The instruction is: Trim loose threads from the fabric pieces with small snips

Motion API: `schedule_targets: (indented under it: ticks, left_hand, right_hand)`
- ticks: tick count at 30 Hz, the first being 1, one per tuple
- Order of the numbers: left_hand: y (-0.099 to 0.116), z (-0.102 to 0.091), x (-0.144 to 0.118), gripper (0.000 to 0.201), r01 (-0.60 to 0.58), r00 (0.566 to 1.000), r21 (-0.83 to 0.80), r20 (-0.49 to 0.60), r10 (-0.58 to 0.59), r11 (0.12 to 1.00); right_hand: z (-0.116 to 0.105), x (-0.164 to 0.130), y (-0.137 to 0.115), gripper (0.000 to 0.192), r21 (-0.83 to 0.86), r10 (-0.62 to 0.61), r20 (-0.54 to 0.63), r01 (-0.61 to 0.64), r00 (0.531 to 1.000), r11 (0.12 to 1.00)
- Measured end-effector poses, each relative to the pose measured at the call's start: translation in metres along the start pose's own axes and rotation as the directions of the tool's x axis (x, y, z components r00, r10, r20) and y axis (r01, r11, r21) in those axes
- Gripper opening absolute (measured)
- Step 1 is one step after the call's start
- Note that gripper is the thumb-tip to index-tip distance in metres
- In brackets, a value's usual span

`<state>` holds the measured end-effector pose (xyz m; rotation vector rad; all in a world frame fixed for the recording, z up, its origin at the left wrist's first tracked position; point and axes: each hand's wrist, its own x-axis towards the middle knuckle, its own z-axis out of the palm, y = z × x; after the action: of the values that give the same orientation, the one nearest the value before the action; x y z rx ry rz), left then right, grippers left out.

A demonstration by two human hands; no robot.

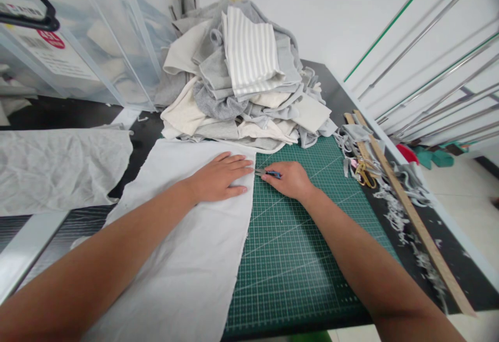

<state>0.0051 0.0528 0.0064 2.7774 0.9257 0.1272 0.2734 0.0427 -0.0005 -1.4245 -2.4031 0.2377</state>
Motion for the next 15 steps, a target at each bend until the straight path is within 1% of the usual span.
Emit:
schedule_targets:
  ticks: [4,10,15]
  left_hand:
    - [0.0002,-0.0001,-0.0005,0.059,-0.002,1.000,0.000,0.000,0.002,1.000]
    - [0.0005,-0.0003,-0.0007,0.059,0.000,1.000,0.005,0.007,0.000,1.000]
    - [0.0010,-0.0011,-0.0001,0.059,-0.006,1.000,0.008,0.004,0.006,1.000]
  right_hand:
    - [0.0004,0.0000,0.0003,0.020,-0.014,-0.018,0.005,0.018,1.000,1.000]
    - [-0.0006,0.0006,-0.0025,0.019,-0.043,0.006,0.015,-0.005,1.000,0.999]
    - [0.0003,0.0005,-0.0020,0.022,-0.057,-0.007,0.021,0.009,1.000,0.998]
